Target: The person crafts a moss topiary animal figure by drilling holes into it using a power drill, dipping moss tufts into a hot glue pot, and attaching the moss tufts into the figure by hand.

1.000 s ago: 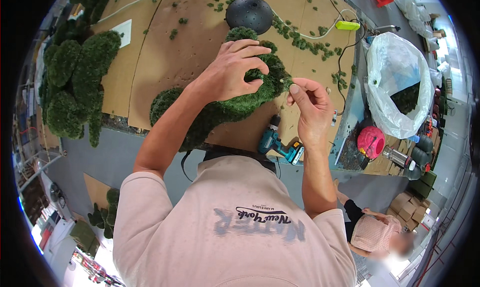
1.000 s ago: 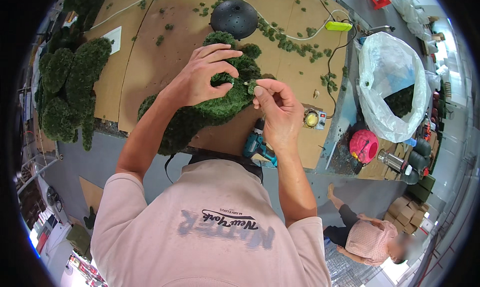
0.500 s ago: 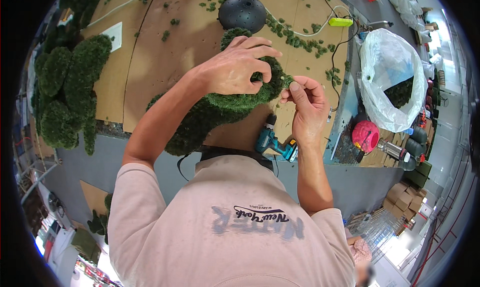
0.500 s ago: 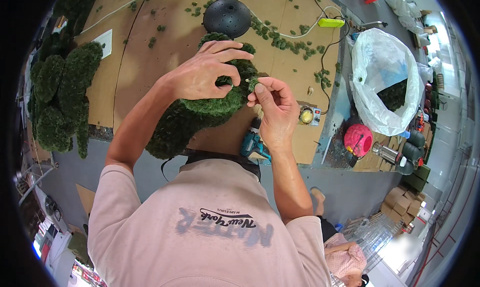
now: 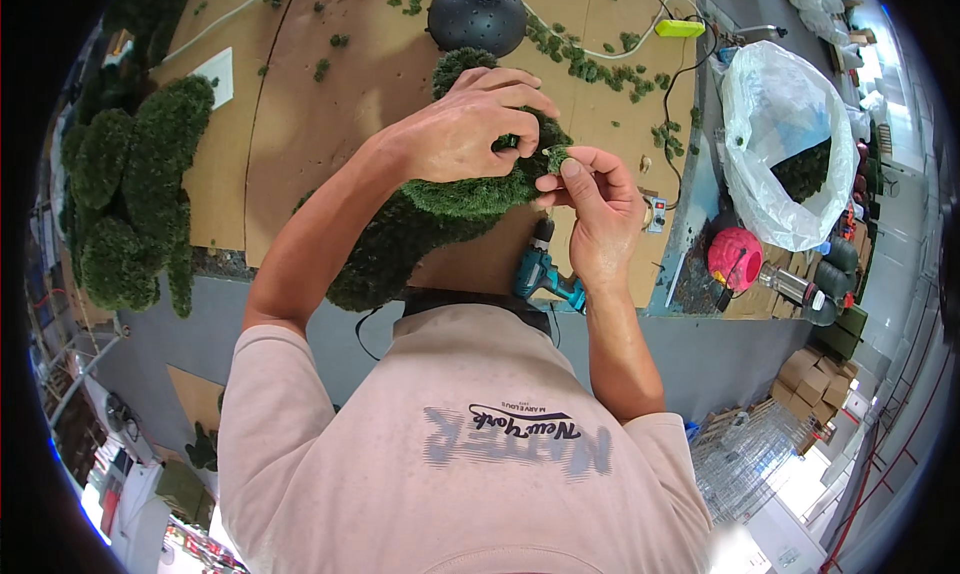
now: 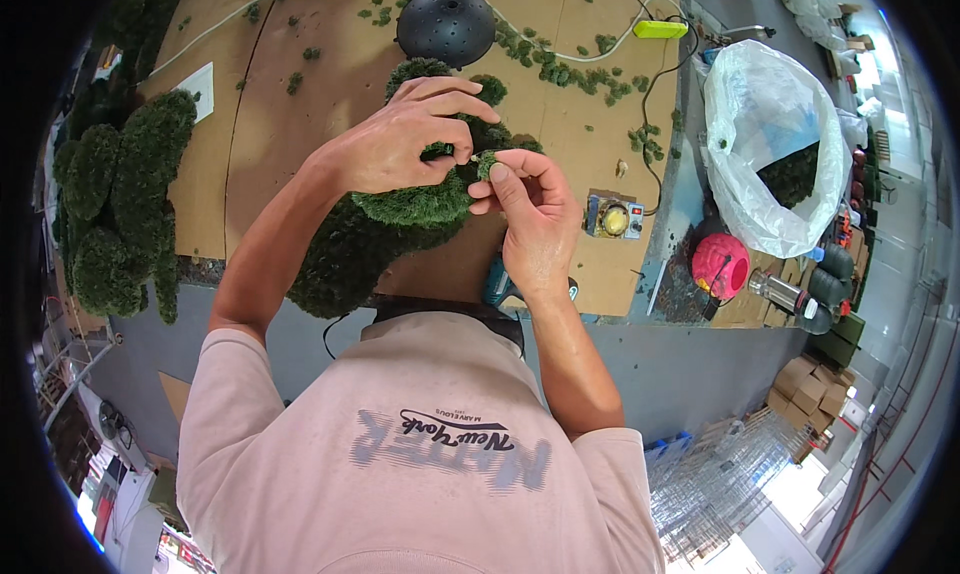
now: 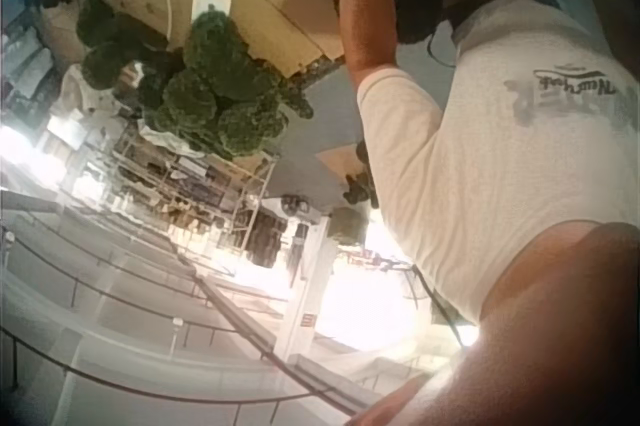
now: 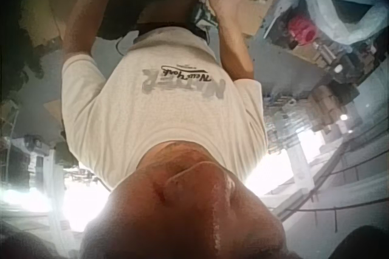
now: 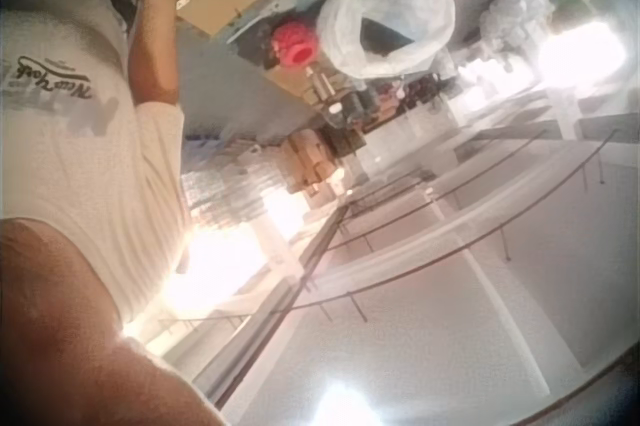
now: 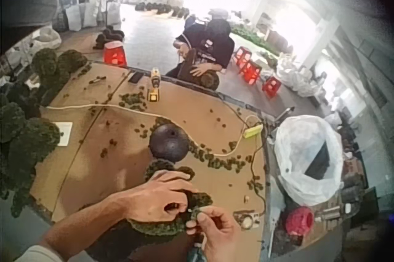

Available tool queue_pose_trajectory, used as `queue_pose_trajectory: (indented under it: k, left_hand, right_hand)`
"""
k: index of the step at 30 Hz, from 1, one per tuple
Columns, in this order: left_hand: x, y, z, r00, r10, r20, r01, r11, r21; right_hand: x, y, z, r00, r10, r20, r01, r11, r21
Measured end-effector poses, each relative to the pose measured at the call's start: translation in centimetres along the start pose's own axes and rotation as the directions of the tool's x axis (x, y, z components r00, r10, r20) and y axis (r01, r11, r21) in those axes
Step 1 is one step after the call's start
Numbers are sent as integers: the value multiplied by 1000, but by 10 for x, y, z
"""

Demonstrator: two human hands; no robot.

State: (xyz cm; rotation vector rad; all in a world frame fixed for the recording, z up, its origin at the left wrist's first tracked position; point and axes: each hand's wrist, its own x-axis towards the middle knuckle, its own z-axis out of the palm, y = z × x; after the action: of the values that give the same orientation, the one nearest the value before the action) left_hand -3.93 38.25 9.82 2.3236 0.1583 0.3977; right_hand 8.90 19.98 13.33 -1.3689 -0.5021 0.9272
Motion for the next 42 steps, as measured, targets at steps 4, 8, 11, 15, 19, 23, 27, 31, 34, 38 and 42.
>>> queue_pose_trajectory:
  k: [4,8,11,15,19,23,27,31,34,38,42]
  left_hand:
    - [4,-6,-6,996,64,70,-65,998,10]
    - [3,-13,-5,995,65,77,-64,998,-21]
    - [2,-13,-6,997,18,74,-13,997,-71]
    - [1,-14,-5,998,6,67,0,996,-89]
    - [0,-18,-2,999,7,46,-3,997,-77]
    - [-2,-12,2,1000,-24,12,25,996,-86]
    - [-2,7,4,989,-142,-34,142,990,1]
    - [-1,8,9,977,-199,-77,204,977,60]
    - [0,4,8,980,-186,-69,191,978,85]
    - [-1,15,1,974,-226,-8,226,968,111]
    - [-5,16,1,975,-224,12,220,967,131]
  right_hand:
    - [0,1,1,1000,9,-10,-9,1000,4]
    - [-3,5,-1,1000,1,-11,-1,999,-42]
    - [-4,12,0,1000,-20,-17,19,996,-90]
    - [-5,14,6,998,-59,-36,48,963,-266]
    - [0,16,6,997,-62,-43,37,905,-423]
    - [0,11,7,997,-26,-77,5,963,-269]
    - [1,11,4,995,-50,-81,33,977,-209]
    - [0,8,5,995,-53,-79,37,981,-192]
    - [0,6,3,997,-39,-67,26,983,-182]
    - [0,7,-1,997,-45,-70,35,990,-134]
    - [0,7,1,998,-26,-59,17,989,-145]
